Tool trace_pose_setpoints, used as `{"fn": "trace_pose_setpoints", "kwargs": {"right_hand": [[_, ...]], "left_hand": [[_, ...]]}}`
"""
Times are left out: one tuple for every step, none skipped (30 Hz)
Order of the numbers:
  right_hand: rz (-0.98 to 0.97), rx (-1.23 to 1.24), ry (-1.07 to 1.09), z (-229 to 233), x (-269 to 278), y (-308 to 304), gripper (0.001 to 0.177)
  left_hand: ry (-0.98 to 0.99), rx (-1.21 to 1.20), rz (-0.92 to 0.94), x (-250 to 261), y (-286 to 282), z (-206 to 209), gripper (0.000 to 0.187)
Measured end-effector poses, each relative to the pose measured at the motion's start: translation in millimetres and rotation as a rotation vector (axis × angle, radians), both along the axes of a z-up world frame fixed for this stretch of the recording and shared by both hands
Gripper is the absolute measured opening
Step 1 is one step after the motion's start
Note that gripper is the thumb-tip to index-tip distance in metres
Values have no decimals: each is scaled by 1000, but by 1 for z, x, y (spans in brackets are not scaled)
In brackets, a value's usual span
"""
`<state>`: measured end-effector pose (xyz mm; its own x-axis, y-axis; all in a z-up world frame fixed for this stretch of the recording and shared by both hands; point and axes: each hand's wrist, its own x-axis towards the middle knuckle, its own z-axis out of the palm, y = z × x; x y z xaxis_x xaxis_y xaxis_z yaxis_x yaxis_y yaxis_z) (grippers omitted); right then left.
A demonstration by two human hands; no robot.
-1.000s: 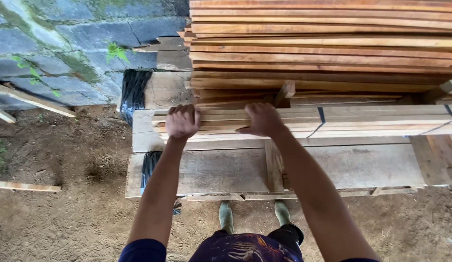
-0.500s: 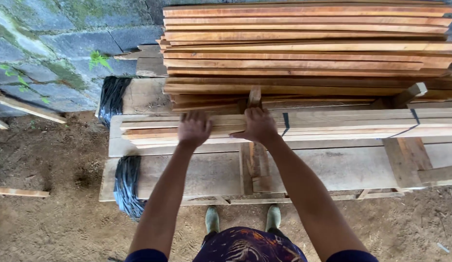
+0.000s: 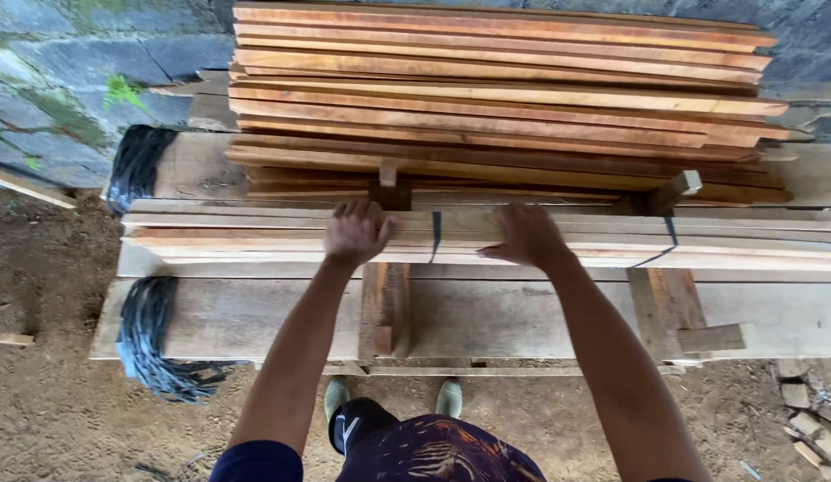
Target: Bundling long thin strips of wood together using elastic straps.
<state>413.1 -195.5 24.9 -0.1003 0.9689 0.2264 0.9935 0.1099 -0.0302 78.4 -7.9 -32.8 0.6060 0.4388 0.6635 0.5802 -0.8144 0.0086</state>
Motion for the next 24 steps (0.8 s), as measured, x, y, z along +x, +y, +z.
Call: {"fn": "trace_pose_setpoints", "kwargs": {"right_hand": [[0,-4,-1,2,15,-12,82],[-23,34,-4,5,30,-23,82],[-44,75,-6,8,43,-32,83],[-42,73,-6,3,47,-33,83],[-28,188,-87,-1,49,-31,81],[-15,304,-169,-5,50,-29,79],[-15,311,-166,-5,51,-26,79],[-7,331,-152,-6,52,-22,80],[-3,344,-141,-7,53,-23,80],[-7,344,-140,-7,54,-22,80],[-11,359,-152,-7,53,-21,79],[-16,373,-163,-7,51,-20,78],[-22,372,-160,-9,50,-21,78],[-39,350,-151,-11,49,-23,79],[-59,326,-146,-11,50,-26,79],[-68,323,-147,-10,49,-28,79],[-68,288,-133,-7,49,-26,81],[-69,253,-120,-5,49,-25,83],[-64,252,-114,1,48,-27,83],[-89,173,-96,6,46,-29,85],[-114,92,-75,10,43,-32,86],[-111,89,-66,5,41,-25,86],[-88,188,-96,1,43,-25,83],[-64,287,-126,-3,46,-26,80]], "left_hand": [[-1,-4,0,1,-1,1,41],[-8,1,10,1,-2,1,41],[-15,8,22,-1,-1,3,40],[-14,6,24,2,-4,6,40],[-16,15,34,2,-5,10,39],[-19,24,45,2,-5,15,38],[-17,31,45,2,-2,12,38],[-17,38,54,1,1,9,36],[-19,39,57,3,2,4,35],[-18,40,53,4,3,0,35],[-19,45,50,2,4,-3,33],[-21,50,47,0,5,-7,31],[-17,49,41,-1,4,-3,31],[-17,54,42,-2,3,0,30],[-21,57,40,1,1,4,28],[-20,54,31,-1,0,4,28],[-17,56,39,-2,0,4,27],[-14,57,47,-3,0,3,26],[-9,57,51,-2,1,1,26],[-21,47,51,-2,3,-2,26],[-29,36,50,-3,3,-5,26],[-21,35,53,-8,5,-1,26],[-11,34,51,-7,3,0,25],[0,34,48,-5,-1,1,25]]}}
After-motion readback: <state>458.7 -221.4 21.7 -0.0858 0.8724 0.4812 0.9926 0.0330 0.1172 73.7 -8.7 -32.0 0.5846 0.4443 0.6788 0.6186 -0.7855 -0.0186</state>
